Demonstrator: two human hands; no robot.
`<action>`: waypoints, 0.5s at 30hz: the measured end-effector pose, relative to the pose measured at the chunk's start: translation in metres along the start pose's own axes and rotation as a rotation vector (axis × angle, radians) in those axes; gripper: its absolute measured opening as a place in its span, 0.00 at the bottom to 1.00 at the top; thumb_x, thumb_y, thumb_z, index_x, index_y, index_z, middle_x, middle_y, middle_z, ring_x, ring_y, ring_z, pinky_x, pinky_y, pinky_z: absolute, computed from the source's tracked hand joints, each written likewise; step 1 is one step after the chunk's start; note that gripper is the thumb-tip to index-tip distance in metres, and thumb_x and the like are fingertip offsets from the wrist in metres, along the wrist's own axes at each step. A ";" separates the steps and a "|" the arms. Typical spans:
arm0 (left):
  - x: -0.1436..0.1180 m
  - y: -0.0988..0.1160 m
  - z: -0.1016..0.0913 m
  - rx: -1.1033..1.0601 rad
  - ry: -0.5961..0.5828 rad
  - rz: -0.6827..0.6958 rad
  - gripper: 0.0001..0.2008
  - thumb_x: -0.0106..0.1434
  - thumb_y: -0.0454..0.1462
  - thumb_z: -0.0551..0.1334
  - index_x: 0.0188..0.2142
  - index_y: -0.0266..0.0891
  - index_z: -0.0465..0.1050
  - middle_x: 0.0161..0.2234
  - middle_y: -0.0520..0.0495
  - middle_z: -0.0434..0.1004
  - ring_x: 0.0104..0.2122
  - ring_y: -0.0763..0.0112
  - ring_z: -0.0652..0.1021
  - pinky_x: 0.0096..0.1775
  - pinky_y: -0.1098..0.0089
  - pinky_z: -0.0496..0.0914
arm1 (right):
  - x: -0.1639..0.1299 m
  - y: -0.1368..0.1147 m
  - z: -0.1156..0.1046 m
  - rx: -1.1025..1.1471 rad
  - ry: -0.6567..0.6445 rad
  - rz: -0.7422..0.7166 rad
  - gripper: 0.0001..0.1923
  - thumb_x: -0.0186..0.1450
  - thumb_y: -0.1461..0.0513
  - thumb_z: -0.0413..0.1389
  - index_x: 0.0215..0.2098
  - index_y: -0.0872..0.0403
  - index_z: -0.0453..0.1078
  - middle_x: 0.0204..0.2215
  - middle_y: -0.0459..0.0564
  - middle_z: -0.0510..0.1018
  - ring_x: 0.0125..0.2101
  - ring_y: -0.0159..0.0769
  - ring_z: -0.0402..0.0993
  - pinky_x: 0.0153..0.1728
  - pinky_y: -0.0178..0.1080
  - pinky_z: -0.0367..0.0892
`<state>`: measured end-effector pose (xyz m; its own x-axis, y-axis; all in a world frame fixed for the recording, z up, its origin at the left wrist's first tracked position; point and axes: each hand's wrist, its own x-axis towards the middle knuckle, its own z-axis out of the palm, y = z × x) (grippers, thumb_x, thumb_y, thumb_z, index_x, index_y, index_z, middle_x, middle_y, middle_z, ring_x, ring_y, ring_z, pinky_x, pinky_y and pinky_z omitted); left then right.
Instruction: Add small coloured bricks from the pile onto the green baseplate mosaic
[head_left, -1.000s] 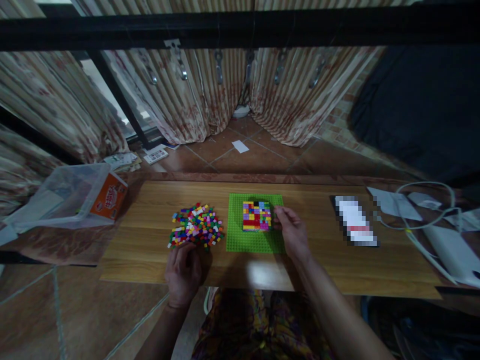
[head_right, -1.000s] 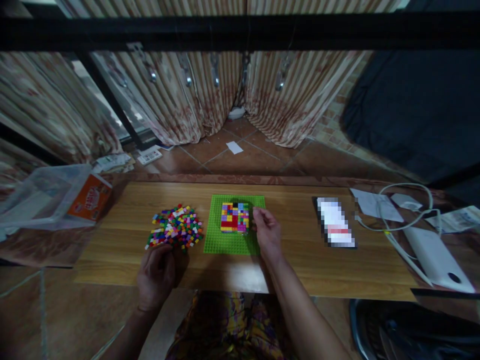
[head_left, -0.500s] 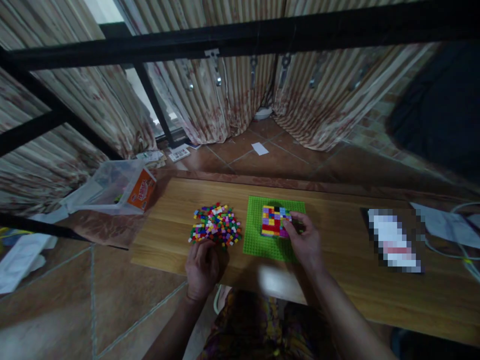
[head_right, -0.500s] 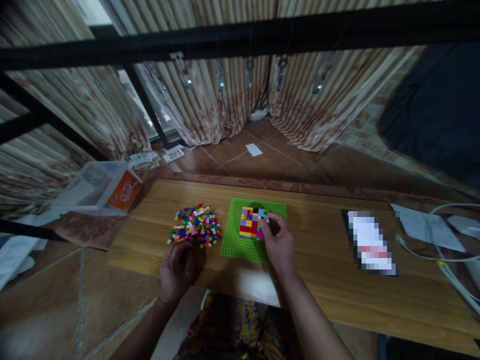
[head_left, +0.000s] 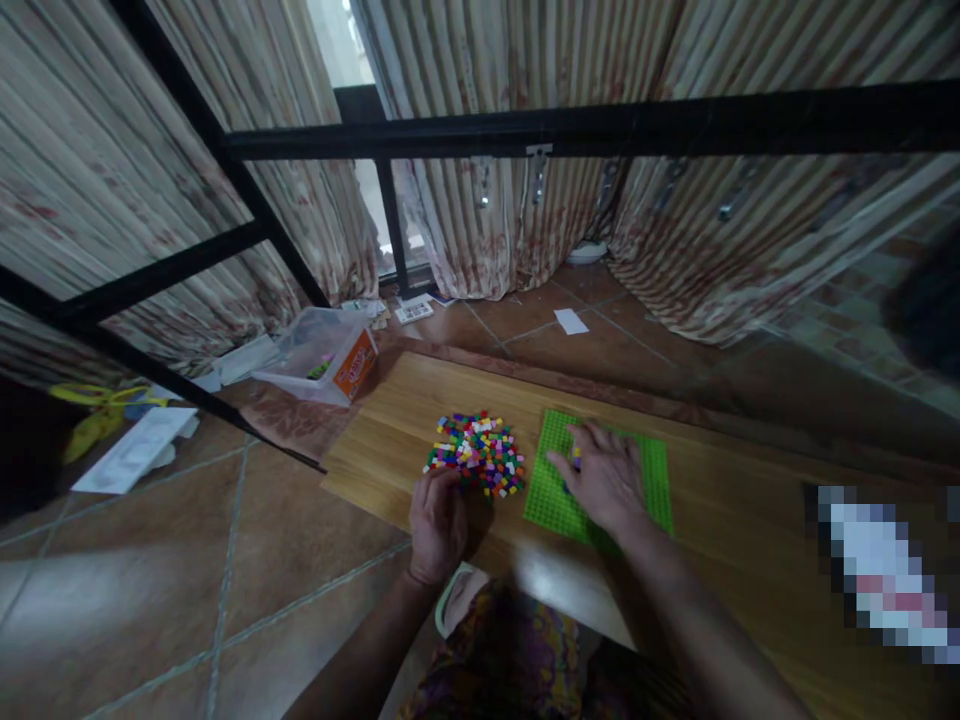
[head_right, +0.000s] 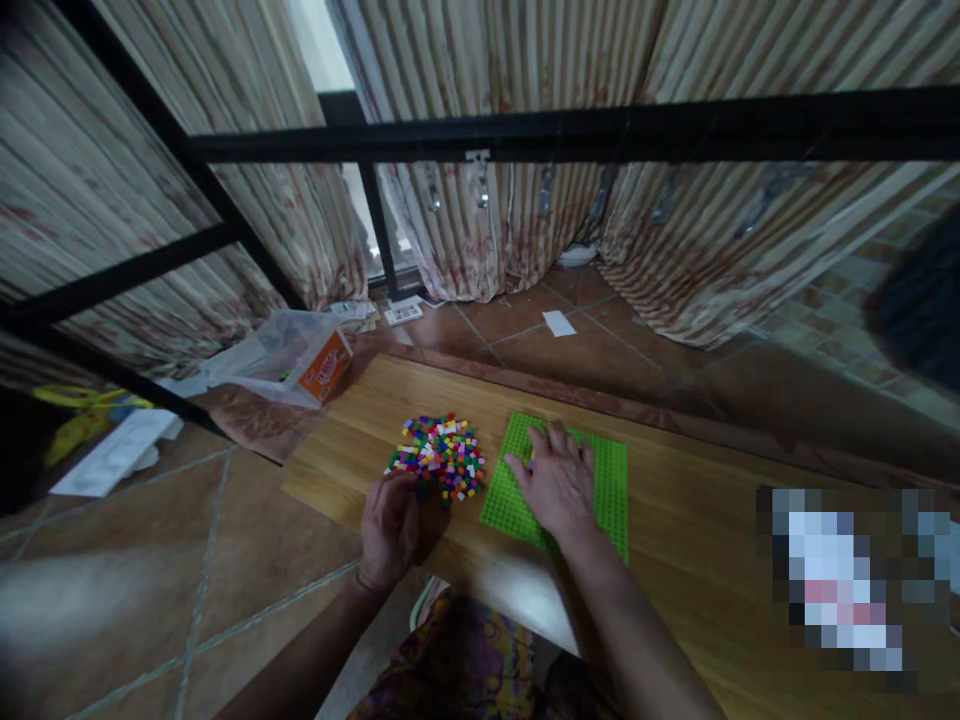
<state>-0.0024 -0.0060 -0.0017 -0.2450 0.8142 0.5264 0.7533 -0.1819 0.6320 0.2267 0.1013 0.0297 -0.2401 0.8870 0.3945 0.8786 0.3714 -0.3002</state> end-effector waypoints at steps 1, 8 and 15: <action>0.000 -0.001 -0.002 -0.004 0.016 -0.032 0.11 0.64 0.30 0.54 0.45 0.40 0.68 0.43 0.43 0.72 0.45 0.65 0.74 0.46 0.62 0.71 | -0.001 0.001 0.003 -0.033 -0.028 -0.023 0.23 0.65 0.49 0.51 0.53 0.54 0.68 0.48 0.60 0.74 0.47 0.53 0.68 0.50 0.57 0.57; 0.016 -0.021 -0.018 0.071 0.047 -0.173 0.13 0.61 0.31 0.56 0.47 0.38 0.67 0.46 0.41 0.71 0.48 0.63 0.72 0.51 0.58 0.69 | -0.023 0.026 -0.012 -0.155 -0.045 -0.047 0.23 0.66 0.49 0.50 0.52 0.54 0.69 0.46 0.59 0.76 0.44 0.52 0.69 0.47 0.54 0.60; 0.031 -0.031 -0.014 0.158 -0.157 -0.118 0.20 0.62 0.30 0.54 0.54 0.38 0.64 0.52 0.40 0.70 0.53 0.60 0.70 0.55 0.56 0.67 | -0.024 -0.028 -0.013 0.117 -0.046 -0.094 0.14 0.69 0.57 0.49 0.47 0.54 0.71 0.44 0.55 0.75 0.46 0.45 0.70 0.50 0.47 0.63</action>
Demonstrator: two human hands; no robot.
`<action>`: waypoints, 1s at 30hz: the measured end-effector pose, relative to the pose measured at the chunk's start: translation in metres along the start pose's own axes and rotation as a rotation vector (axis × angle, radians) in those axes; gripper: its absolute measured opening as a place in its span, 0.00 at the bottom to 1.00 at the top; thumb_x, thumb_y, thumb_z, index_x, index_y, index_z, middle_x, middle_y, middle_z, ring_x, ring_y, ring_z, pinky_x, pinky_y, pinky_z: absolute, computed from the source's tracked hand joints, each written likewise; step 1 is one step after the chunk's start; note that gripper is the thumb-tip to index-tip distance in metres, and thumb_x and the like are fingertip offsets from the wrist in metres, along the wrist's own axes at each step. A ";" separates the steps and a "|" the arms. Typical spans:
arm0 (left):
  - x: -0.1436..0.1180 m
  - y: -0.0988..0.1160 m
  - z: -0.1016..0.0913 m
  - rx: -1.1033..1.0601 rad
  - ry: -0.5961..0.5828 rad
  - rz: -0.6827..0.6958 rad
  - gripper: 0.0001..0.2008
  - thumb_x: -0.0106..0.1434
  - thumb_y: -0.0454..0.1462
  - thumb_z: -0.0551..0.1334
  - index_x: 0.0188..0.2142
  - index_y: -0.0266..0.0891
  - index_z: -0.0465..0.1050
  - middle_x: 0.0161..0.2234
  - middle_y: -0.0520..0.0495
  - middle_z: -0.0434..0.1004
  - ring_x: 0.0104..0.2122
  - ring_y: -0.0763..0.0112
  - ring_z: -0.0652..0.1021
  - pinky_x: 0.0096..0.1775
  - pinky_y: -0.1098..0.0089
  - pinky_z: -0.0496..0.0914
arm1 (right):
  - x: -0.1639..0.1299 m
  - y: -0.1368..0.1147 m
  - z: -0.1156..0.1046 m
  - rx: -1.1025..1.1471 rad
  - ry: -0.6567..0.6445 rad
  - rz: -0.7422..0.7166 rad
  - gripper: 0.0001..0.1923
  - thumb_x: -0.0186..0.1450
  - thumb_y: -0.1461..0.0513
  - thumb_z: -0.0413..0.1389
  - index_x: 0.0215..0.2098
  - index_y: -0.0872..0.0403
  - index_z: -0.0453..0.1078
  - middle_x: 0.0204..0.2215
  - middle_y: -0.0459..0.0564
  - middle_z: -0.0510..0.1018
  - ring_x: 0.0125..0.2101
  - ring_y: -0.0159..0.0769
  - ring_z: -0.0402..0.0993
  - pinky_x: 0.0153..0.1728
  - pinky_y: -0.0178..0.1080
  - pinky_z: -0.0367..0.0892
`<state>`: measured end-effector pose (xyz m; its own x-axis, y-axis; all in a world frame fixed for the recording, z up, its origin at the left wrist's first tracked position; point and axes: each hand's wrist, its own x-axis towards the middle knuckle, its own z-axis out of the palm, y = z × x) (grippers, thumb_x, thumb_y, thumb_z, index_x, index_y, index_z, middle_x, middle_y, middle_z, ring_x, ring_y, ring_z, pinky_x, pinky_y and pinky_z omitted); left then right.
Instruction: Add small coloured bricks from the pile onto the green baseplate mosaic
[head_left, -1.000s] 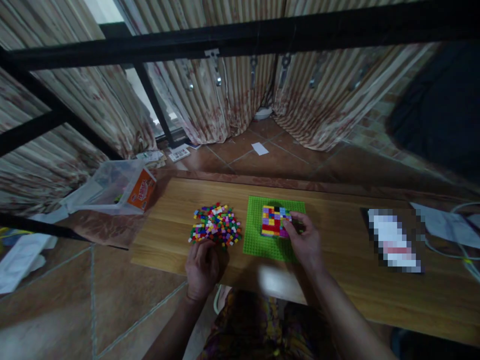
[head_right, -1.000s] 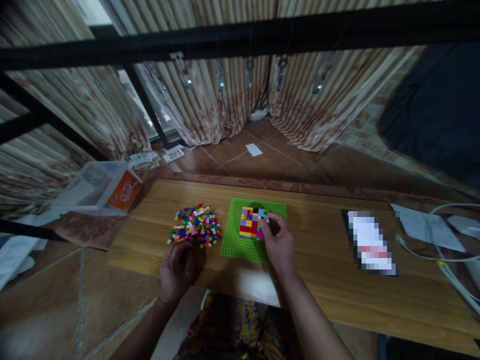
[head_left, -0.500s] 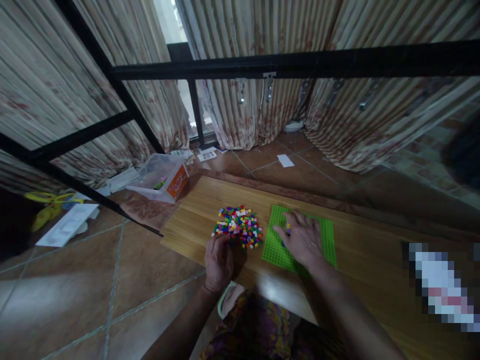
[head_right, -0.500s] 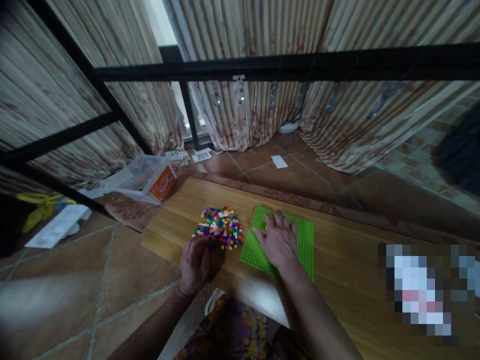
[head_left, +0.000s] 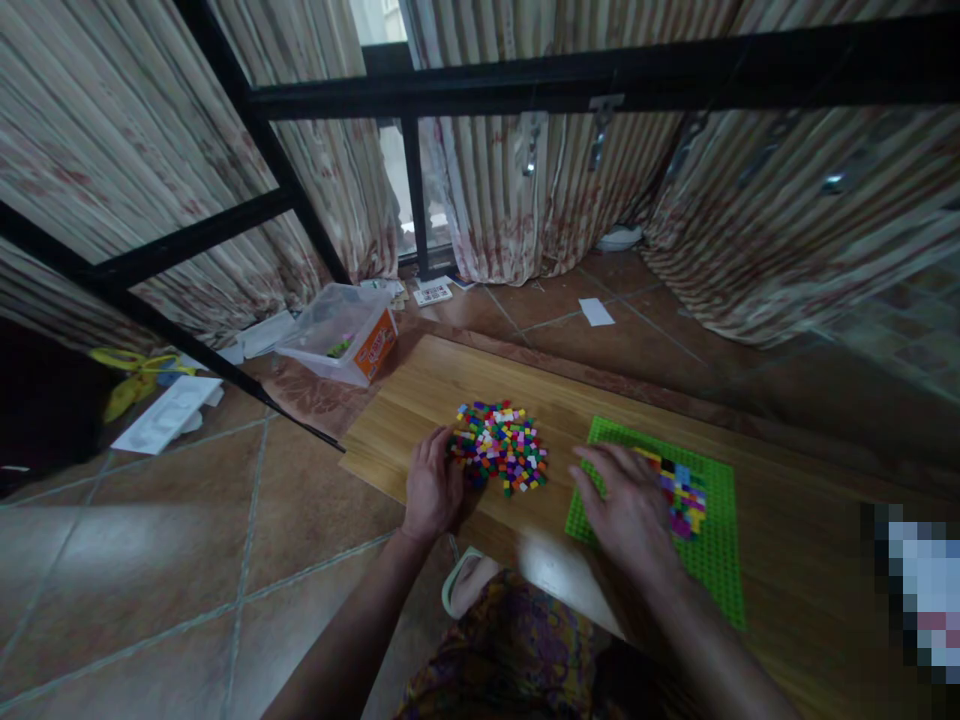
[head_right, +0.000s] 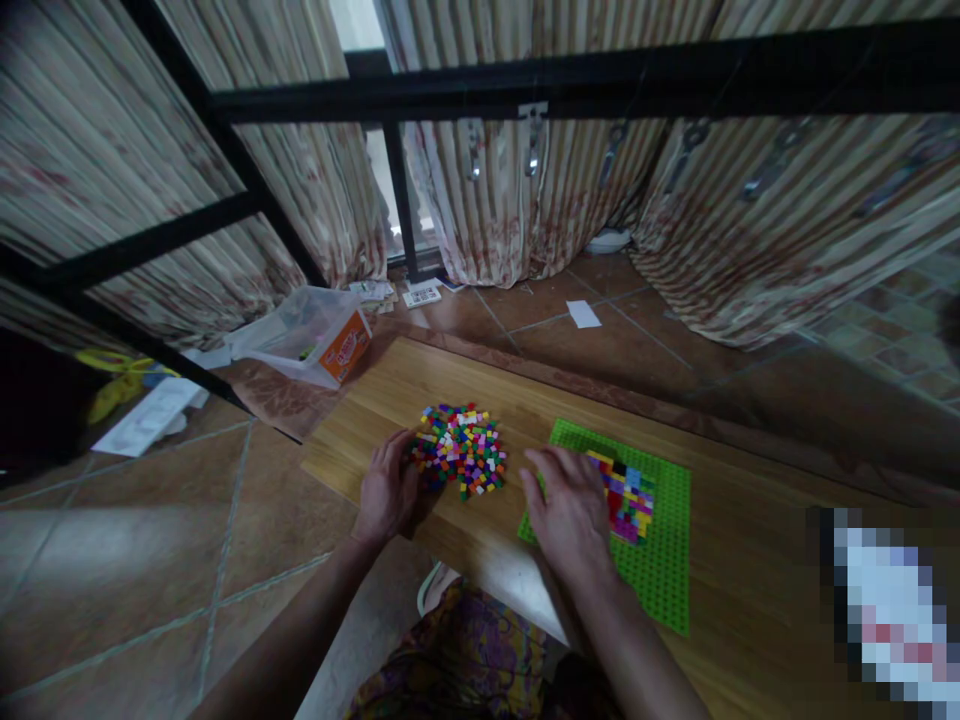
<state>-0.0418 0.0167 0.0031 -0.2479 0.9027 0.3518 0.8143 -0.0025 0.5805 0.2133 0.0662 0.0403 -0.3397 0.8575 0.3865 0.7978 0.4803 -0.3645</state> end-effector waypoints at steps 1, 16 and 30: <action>0.000 0.001 0.000 0.017 -0.031 0.021 0.20 0.62 0.30 0.55 0.55 0.38 0.64 0.53 0.40 0.70 0.53 0.59 0.70 0.55 0.55 0.67 | 0.000 -0.010 0.006 0.074 -0.042 -0.017 0.13 0.69 0.58 0.49 0.46 0.53 0.71 0.43 0.54 0.75 0.45 0.43 0.70 0.49 0.45 0.65; -0.003 0.003 -0.001 0.001 -0.103 0.110 0.15 0.64 0.36 0.57 0.51 0.40 0.68 0.51 0.43 0.73 0.50 0.62 0.73 0.53 0.59 0.67 | 0.006 -0.043 0.055 0.186 -0.181 0.040 0.12 0.64 0.61 0.57 0.46 0.52 0.72 0.41 0.53 0.72 0.43 0.44 0.71 0.46 0.44 0.67; -0.005 0.001 -0.004 -0.104 -0.038 0.095 0.17 0.60 0.33 0.58 0.50 0.41 0.68 0.49 0.44 0.74 0.48 0.62 0.74 0.50 0.59 0.70 | -0.010 -0.020 0.041 0.390 -0.057 0.154 0.09 0.65 0.66 0.51 0.40 0.52 0.72 0.41 0.52 0.73 0.42 0.40 0.72 0.44 0.42 0.68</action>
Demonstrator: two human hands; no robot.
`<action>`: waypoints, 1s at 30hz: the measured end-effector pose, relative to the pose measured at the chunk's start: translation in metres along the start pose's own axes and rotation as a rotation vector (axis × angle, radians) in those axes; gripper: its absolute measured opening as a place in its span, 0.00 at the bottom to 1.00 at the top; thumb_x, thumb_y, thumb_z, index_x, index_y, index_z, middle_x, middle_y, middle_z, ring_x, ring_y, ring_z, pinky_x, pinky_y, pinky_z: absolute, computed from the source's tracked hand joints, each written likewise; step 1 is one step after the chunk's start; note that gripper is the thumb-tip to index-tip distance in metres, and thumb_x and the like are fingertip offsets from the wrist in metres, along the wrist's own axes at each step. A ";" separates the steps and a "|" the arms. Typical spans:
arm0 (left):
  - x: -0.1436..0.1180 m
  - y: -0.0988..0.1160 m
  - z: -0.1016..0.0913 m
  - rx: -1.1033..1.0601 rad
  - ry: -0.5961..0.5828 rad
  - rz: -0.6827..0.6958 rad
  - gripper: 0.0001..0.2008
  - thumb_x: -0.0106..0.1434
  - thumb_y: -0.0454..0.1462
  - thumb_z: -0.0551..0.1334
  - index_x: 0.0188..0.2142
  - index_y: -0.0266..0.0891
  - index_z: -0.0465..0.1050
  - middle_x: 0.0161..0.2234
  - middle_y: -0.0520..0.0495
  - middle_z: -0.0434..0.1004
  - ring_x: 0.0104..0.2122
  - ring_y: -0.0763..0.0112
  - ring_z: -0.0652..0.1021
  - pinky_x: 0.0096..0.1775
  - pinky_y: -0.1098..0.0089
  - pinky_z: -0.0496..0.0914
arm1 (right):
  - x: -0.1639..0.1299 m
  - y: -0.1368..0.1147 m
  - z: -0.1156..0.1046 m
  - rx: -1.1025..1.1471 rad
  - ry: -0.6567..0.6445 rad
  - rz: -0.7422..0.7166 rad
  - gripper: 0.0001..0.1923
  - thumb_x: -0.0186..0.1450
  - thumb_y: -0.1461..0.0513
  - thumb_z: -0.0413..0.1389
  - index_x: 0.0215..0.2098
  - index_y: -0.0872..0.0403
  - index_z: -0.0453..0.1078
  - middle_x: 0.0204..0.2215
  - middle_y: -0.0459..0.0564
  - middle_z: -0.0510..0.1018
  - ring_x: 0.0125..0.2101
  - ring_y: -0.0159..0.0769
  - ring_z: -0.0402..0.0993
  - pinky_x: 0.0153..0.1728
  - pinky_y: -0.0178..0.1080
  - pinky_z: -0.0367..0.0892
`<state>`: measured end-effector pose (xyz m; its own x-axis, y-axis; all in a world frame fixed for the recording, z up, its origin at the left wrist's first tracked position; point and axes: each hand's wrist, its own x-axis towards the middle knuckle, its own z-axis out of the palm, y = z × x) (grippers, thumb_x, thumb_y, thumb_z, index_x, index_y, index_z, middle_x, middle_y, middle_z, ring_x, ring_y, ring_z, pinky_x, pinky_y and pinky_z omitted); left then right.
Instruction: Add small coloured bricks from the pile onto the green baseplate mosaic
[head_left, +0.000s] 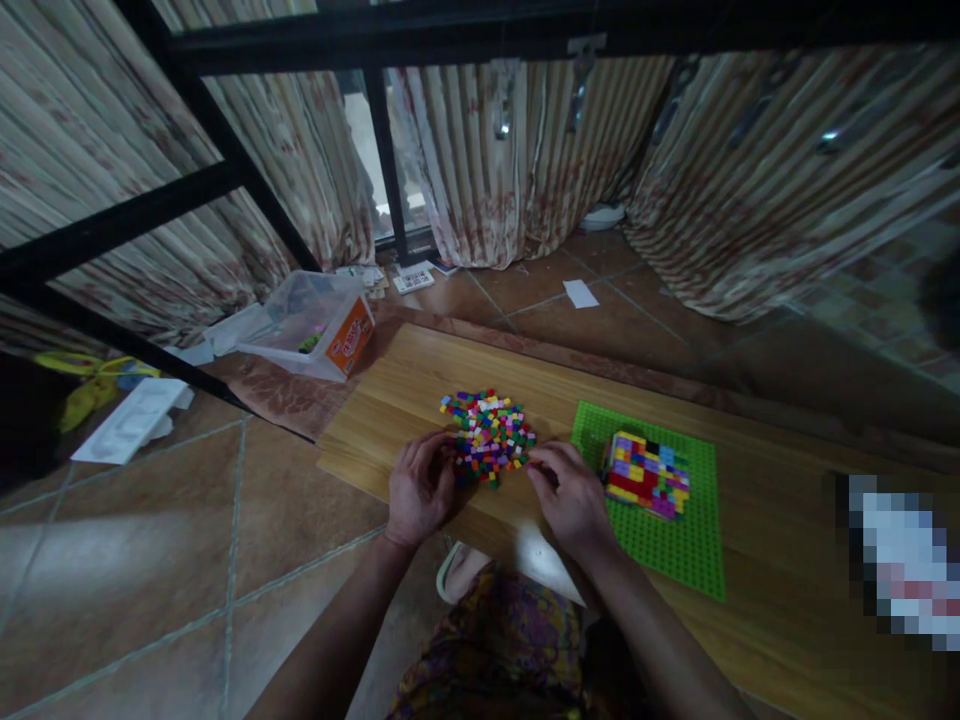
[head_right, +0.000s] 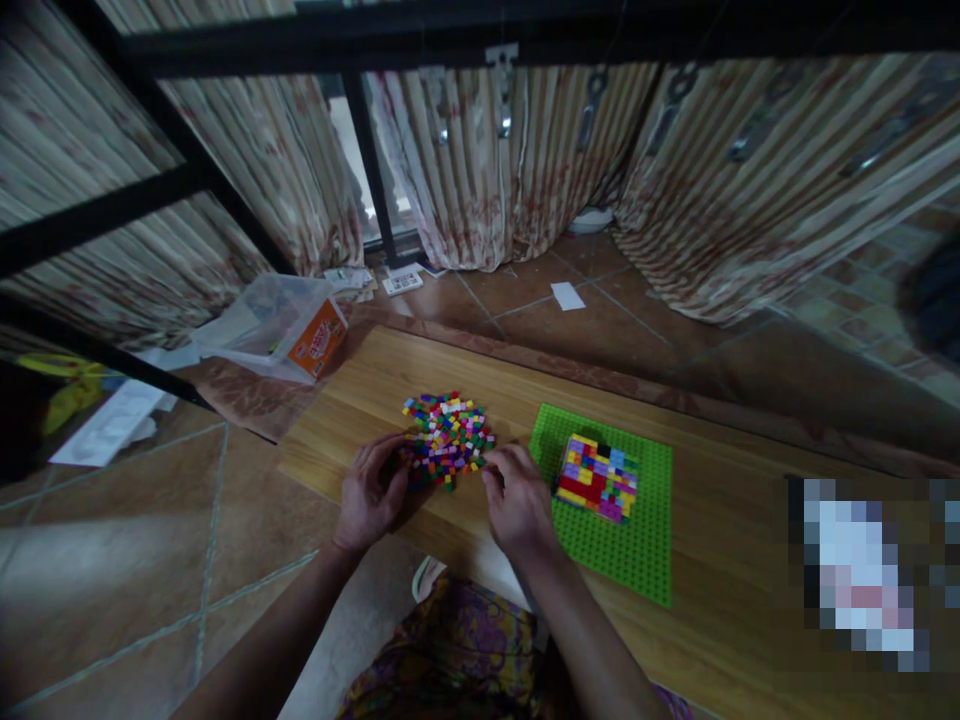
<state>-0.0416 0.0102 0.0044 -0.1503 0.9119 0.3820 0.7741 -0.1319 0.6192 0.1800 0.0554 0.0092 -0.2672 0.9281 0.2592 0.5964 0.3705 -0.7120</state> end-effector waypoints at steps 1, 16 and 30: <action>-0.001 -0.001 0.001 0.001 0.020 -0.013 0.17 0.60 0.33 0.57 0.49 0.41 0.69 0.48 0.44 0.75 0.48 0.62 0.74 0.50 0.59 0.70 | -0.003 0.000 -0.003 0.004 0.006 0.008 0.09 0.65 0.66 0.51 0.40 0.52 0.72 0.41 0.52 0.73 0.42 0.40 0.72 0.45 0.42 0.68; -0.001 -0.007 0.006 0.080 0.050 -0.059 0.15 0.61 0.32 0.55 0.48 0.38 0.70 0.46 0.42 0.75 0.47 0.61 0.74 0.50 0.58 0.70 | -0.010 -0.004 0.007 -0.118 -0.015 0.049 0.08 0.64 0.66 0.50 0.37 0.52 0.70 0.35 0.52 0.74 0.37 0.41 0.71 0.40 0.42 0.67; 0.000 -0.008 0.006 0.088 0.057 -0.044 0.13 0.62 0.34 0.56 0.46 0.38 0.70 0.46 0.42 0.75 0.47 0.62 0.74 0.50 0.58 0.70 | -0.020 -0.011 -0.004 0.330 0.108 0.127 0.12 0.65 0.64 0.50 0.44 0.51 0.72 0.41 0.52 0.75 0.40 0.38 0.73 0.42 0.41 0.70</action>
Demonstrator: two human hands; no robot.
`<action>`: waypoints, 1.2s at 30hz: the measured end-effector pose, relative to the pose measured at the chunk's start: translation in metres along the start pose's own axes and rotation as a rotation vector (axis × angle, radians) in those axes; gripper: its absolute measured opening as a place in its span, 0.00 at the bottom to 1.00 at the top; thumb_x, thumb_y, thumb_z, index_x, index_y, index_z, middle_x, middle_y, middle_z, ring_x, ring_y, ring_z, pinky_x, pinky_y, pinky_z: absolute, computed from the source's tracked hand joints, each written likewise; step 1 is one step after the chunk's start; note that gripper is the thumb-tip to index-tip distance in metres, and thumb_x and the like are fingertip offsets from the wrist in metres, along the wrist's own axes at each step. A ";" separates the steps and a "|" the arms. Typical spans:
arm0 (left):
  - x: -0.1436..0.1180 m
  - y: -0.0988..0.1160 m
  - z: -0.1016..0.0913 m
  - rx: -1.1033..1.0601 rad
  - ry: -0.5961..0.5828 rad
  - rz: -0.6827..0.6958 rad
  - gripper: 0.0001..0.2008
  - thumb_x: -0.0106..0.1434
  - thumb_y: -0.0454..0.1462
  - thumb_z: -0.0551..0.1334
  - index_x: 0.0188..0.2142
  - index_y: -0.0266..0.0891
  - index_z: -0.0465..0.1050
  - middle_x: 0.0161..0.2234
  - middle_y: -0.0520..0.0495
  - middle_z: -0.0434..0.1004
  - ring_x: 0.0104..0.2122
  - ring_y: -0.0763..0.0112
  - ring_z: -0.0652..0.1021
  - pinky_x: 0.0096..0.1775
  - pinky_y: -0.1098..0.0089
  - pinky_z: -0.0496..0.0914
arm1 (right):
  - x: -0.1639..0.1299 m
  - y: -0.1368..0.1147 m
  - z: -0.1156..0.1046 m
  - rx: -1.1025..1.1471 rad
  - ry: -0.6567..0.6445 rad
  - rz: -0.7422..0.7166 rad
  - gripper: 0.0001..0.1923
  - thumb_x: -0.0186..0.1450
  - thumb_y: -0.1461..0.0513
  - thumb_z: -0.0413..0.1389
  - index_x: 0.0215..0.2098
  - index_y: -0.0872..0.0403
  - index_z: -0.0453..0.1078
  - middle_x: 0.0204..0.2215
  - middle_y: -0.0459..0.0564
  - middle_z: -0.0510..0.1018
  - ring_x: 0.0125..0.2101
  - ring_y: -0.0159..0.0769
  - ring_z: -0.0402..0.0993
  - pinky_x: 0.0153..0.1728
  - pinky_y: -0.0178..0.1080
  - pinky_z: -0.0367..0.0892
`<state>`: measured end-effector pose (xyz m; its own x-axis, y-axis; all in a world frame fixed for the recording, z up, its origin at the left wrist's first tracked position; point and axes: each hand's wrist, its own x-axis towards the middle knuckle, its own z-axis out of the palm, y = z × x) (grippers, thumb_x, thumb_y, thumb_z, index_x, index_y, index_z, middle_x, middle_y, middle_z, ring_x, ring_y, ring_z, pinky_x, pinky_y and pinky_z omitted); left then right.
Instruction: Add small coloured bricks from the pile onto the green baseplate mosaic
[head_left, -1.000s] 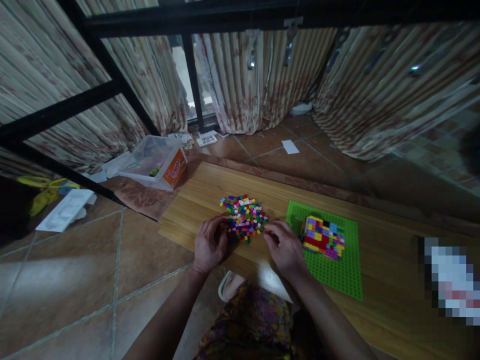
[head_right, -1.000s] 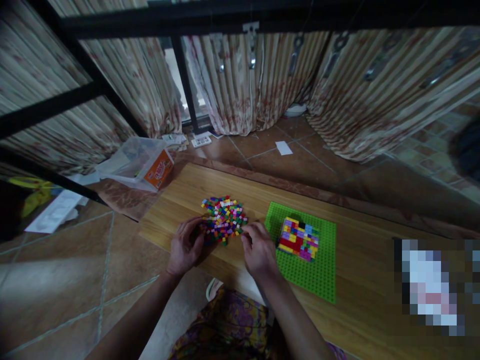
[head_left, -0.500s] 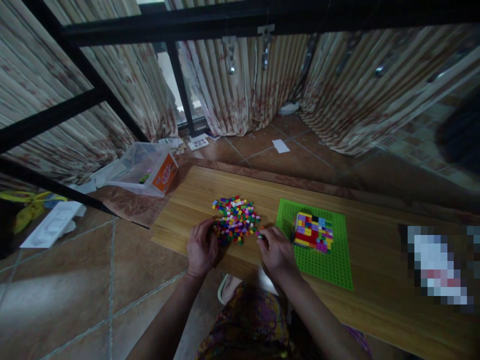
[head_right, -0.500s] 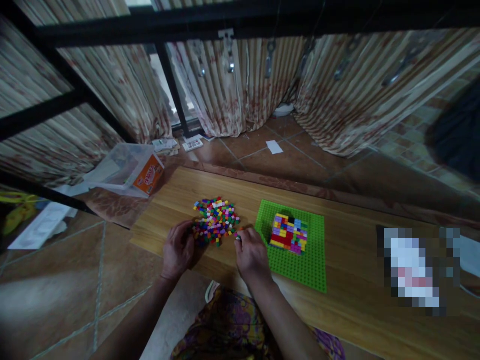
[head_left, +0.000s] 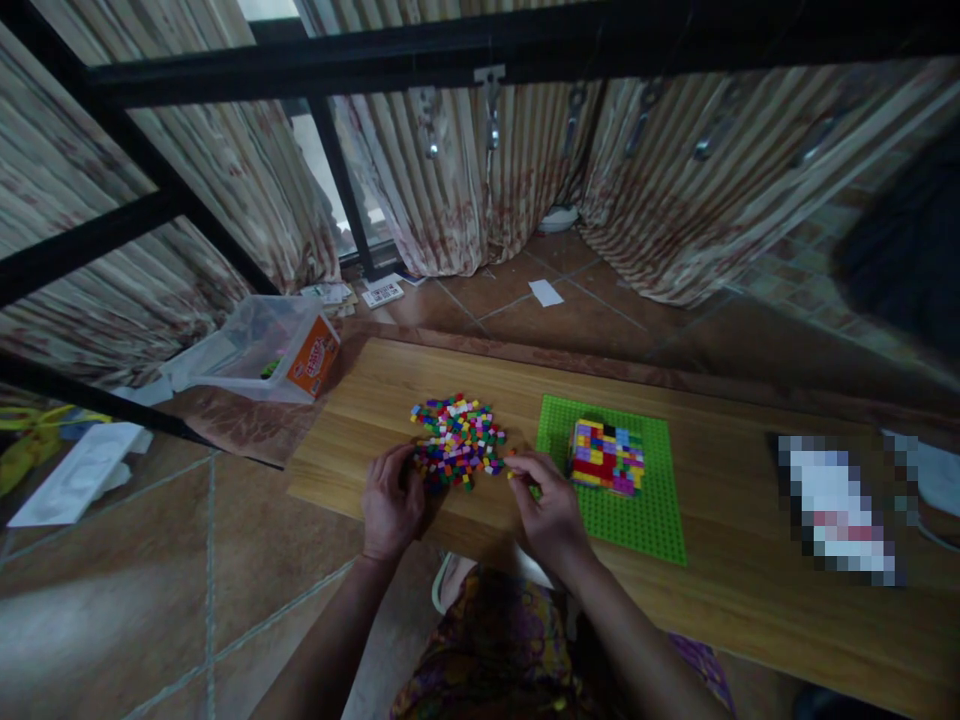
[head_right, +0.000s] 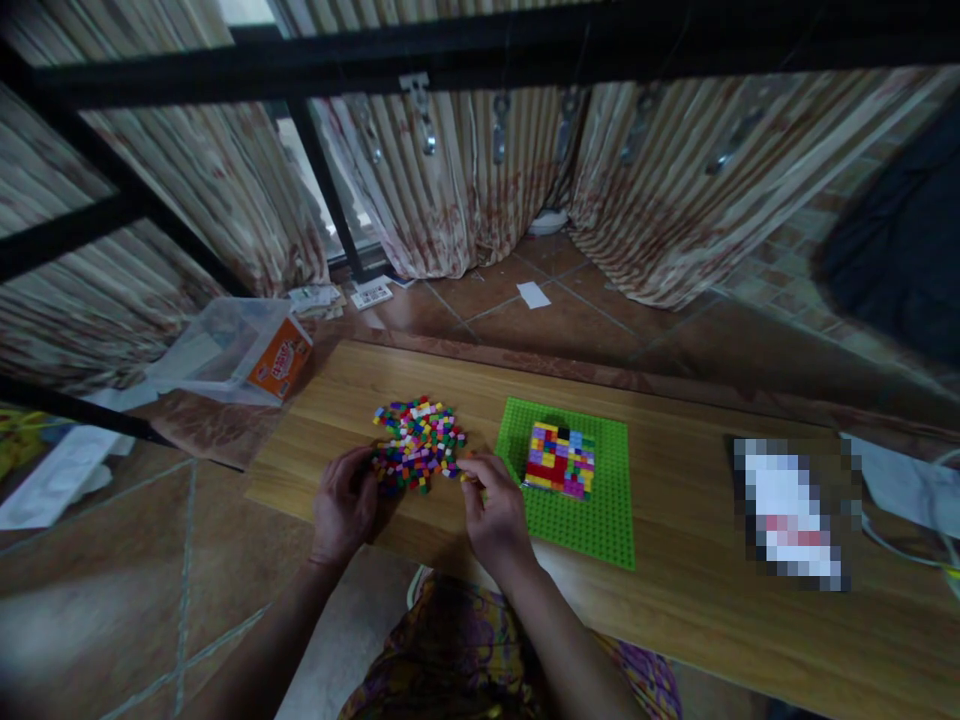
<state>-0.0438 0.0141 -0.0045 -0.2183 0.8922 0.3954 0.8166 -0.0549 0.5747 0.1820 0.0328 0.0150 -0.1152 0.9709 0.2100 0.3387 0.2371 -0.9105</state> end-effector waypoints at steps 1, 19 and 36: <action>0.000 0.000 0.000 0.002 0.004 0.000 0.13 0.62 0.34 0.56 0.46 0.38 0.71 0.46 0.42 0.75 0.46 0.62 0.74 0.50 0.58 0.70 | 0.000 -0.002 -0.004 0.038 0.007 0.023 0.12 0.65 0.64 0.50 0.44 0.51 0.72 0.41 0.52 0.75 0.39 0.37 0.73 0.42 0.40 0.71; 0.005 -0.003 -0.001 0.052 -0.007 0.049 0.13 0.64 0.41 0.56 0.45 0.39 0.71 0.44 0.41 0.76 0.45 0.59 0.75 0.49 0.57 0.70 | -0.003 -0.007 -0.091 -0.026 0.247 0.046 0.10 0.65 0.59 0.53 0.42 0.49 0.75 0.41 0.51 0.77 0.44 0.39 0.74 0.46 0.44 0.68; 0.008 -0.002 -0.001 0.075 -0.010 0.037 0.12 0.62 0.41 0.58 0.43 0.40 0.72 0.43 0.42 0.76 0.45 0.59 0.75 0.49 0.57 0.70 | -0.021 0.026 -0.110 -0.247 0.442 0.105 0.11 0.64 0.58 0.54 0.40 0.50 0.76 0.37 0.51 0.78 0.39 0.40 0.74 0.42 0.44 0.69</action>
<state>-0.0479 0.0207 -0.0021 -0.1826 0.8944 0.4082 0.8616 -0.0545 0.5047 0.2962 0.0227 0.0263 0.3192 0.8987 0.3007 0.5435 0.0863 -0.8350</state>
